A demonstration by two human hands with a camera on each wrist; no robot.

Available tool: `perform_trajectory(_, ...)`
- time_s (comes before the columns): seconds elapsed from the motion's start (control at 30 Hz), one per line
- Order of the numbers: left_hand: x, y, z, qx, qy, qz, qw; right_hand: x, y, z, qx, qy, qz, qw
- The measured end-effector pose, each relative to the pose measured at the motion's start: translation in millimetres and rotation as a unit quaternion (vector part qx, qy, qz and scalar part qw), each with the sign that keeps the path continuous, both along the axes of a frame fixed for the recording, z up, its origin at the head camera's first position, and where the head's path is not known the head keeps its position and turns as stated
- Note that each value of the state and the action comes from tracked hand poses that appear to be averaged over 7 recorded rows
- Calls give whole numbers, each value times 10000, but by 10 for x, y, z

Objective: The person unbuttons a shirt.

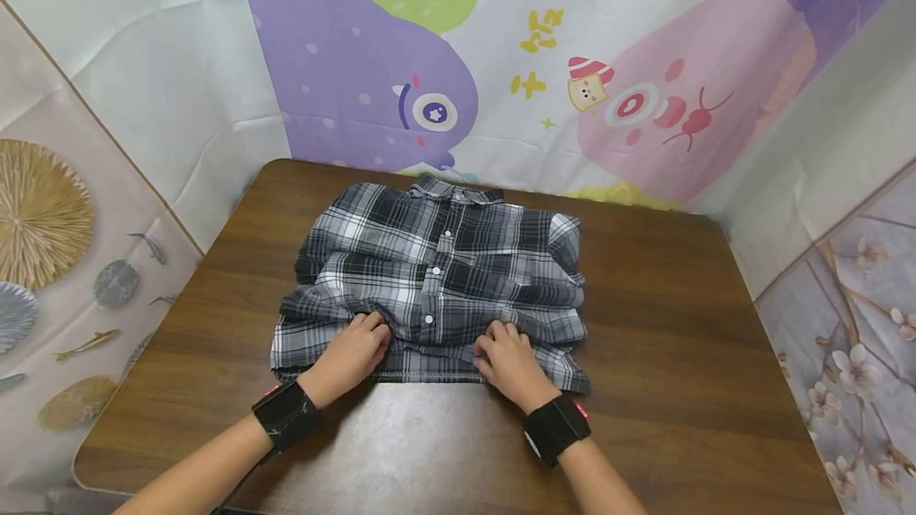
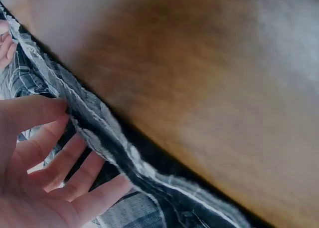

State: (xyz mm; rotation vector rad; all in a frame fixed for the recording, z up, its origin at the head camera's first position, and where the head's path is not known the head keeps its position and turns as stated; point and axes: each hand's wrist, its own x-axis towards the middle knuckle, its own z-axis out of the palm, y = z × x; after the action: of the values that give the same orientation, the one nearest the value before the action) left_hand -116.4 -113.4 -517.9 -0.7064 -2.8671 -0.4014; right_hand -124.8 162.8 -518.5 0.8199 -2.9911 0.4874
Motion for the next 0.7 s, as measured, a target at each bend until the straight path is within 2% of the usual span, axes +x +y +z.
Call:
perform_trajectory(0.13,9,-20,40,-159,-163,-30,9997,3,-2,-28,50,209,180,9996)
perform_trajectory(0.23,22,-59,87,-217,-301,-199,9991,-8,16,-40,76,234,300,9992)
perform_trajectory(0.3,45,-95,146,-172,-449,-391,9981,-2,41,1,-17,-5,351,9994)
perform_trajectory(0.4,101,-162,282,-108,-841,-694,9940,39,85,157,-340,-648,525,9959)
perform_trajectory(0.47,146,-210,394,-59,-1191,-932,9885,82,111,292,-633,-1174,734,9883)
perform_trajectory(0.53,190,-256,497,-88,-1620,-1150,9800,132,125,409,-824,-1714,1046,9762)
perform_trajectory(0.6,224,-292,576,-67,-2117,-1381,9675,188,126,486,-917,-2218,1434,9601)
perform_trajectory(0.7,264,-318,650,-126,-2896,-1605,9435,278,96,520,-756,-3045,1776,9328)
